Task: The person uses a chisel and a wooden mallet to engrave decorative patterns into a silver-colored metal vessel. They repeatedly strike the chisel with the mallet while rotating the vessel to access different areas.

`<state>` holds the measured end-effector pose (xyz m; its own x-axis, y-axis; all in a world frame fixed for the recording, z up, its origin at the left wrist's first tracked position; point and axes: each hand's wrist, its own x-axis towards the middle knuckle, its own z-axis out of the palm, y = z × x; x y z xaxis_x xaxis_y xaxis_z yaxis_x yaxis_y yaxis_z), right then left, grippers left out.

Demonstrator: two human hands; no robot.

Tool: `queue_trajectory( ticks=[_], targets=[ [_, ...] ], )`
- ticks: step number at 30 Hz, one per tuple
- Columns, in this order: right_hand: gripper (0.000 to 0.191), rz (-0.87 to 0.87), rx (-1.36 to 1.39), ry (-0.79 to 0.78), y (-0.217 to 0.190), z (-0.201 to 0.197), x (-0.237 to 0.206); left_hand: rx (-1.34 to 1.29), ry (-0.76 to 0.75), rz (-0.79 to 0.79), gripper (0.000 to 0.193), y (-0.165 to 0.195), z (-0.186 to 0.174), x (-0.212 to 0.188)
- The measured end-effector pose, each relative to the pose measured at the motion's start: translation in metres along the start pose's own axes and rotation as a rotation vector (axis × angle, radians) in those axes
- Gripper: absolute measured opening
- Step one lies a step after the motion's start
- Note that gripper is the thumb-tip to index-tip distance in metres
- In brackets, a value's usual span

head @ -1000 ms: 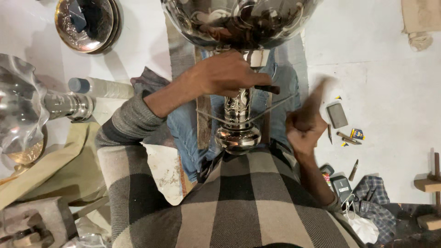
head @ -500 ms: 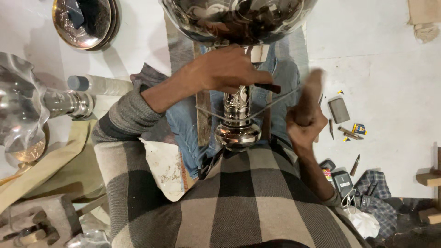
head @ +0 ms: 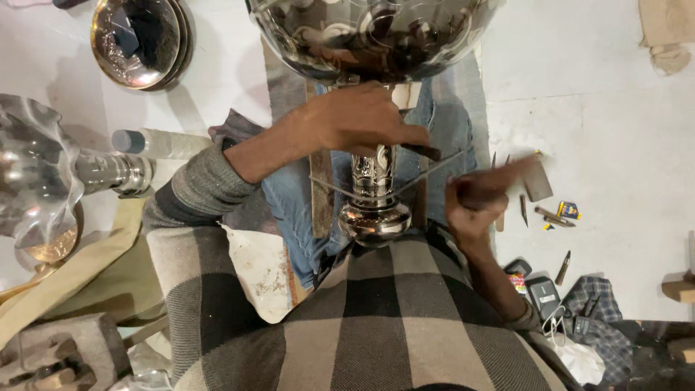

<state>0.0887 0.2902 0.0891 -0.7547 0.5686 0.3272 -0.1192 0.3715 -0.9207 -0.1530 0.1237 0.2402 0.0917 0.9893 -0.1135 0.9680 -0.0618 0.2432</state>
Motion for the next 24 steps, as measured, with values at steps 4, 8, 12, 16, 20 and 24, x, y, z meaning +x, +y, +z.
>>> queue_trajectory(
  ticks=[4,8,12,16,20,24],
  targets=[
    [0.021,0.028,0.098,-0.027,-0.008,0.005,0.002,-0.097,0.03,0.01,0.06,0.008,-0.007,0.001],
    [0.022,-0.021,0.069,-0.004,-0.023,0.006,0.012,-0.044,0.031,0.063,0.06,0.008,-0.011,0.003],
    [0.032,-0.171,0.014,-0.071,-0.031,-0.001,0.019,-0.035,0.079,0.077,0.072,0.003,-0.011,0.002],
    [0.013,0.255,0.05,-0.147,-0.02,-0.001,0.014,-0.108,0.083,-0.167,0.059,0.021,0.002,0.001],
    [0.017,0.25,0.136,-0.084,-0.003,0.002,0.006,-0.074,0.114,-0.314,0.073,0.033,0.011,-0.009],
    [0.015,0.25,0.173,-0.053,-0.001,-0.006,0.006,-0.078,0.316,-0.227,0.071,0.027,0.017,-0.021]
  ],
)
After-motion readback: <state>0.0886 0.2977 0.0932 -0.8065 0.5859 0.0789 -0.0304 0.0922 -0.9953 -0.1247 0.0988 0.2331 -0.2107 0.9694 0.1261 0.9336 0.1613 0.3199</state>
